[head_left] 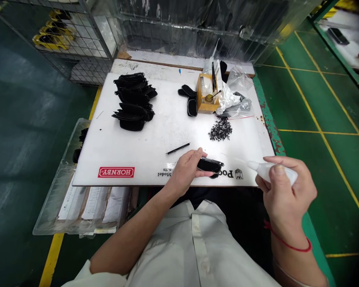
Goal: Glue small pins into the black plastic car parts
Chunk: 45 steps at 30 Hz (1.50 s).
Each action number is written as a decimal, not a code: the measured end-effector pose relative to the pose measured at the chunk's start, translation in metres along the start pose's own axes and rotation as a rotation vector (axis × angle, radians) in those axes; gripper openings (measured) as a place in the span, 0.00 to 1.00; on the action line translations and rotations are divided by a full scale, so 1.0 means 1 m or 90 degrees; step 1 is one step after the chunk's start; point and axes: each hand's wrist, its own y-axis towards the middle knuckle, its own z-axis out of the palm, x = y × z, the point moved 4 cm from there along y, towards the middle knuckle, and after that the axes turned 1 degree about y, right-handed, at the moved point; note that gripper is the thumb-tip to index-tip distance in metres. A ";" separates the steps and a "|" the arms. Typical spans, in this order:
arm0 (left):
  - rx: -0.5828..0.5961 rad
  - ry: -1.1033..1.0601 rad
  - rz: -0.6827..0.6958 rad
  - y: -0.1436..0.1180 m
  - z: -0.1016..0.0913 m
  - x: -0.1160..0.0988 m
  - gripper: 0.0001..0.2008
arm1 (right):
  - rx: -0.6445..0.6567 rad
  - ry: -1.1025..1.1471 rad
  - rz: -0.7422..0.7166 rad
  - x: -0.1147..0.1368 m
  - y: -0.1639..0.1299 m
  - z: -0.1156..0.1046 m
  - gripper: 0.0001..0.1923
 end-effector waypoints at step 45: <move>0.021 0.045 -0.027 -0.008 0.005 -0.001 0.14 | 0.268 -0.209 0.039 -0.060 0.084 0.062 0.11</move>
